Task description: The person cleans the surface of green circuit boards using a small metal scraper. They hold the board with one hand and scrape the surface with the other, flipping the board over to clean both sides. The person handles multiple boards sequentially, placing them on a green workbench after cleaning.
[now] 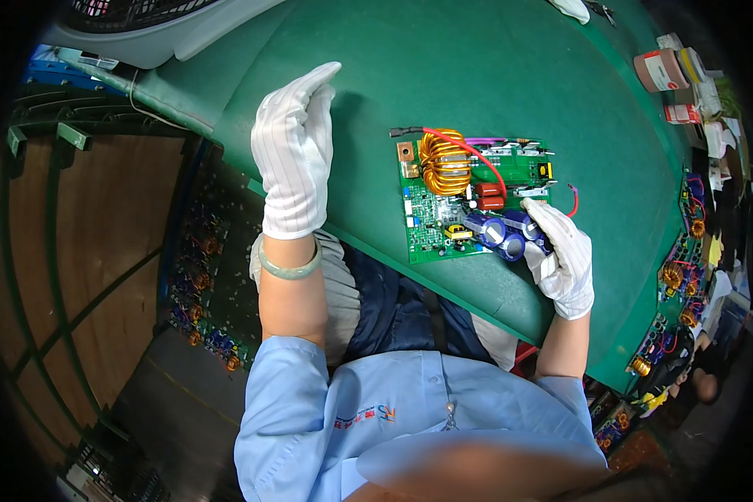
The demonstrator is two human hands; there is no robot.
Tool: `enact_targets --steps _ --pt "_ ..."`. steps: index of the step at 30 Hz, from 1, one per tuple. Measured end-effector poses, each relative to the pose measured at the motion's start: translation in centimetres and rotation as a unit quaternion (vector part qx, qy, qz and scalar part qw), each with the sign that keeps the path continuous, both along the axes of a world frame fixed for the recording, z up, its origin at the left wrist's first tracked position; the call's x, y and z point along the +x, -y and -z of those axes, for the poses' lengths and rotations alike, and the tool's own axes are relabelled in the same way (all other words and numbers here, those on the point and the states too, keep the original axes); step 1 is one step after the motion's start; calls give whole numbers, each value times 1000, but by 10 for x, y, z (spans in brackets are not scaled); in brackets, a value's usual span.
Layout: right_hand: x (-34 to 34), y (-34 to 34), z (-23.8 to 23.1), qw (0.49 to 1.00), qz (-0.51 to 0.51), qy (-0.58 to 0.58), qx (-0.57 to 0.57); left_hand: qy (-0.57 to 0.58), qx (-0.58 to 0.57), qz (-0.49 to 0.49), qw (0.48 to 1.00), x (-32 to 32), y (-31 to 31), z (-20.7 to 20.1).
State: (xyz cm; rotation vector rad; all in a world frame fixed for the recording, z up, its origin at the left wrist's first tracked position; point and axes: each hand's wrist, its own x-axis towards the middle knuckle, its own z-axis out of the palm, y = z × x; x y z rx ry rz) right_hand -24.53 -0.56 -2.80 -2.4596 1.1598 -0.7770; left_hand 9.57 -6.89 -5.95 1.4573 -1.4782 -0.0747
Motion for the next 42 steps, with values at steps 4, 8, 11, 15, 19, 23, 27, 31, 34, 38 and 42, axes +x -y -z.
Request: enact_targets --steps 4,8,11,15,19,23,27,31,34,38,42 --pt "2 0 0 1000 3 0 17 -16 17 -10 1000 3 1 1" --pt "2 0 -2 999 7 1 38 16 54 -4 998 7 1 5" --pt "1 -2 1 999 16 3 40 -44 89 46 994 1 -2 -2" --pt "3 -2 -3 999 17 4 46 33 118 89 989 0 -6 -4" --pt "3 -3 -6 998 22 5 64 102 93 273 952 -6 -6 -8" --pt "-4 -8 -10 998 -8 20 62 96 115 380 913 -30 -15 -18" --pt "-8 -32 -21 998 8 27 62 94 71 409 905 -54 -25 -16" --pt "-16 -61 -39 993 40 41 99 49 122 443 887 -69 -39 -20" --pt "-35 -58 -57 977 15 105 184 6 182 462 868 -77 -44 -21" --pt "-38 1 -56 884 275 209 315 7 231 469 853 -80 -41 -26" --pt "5 34 -40 876 76 109 463 -13 270 459 846 -77 -41 -28"
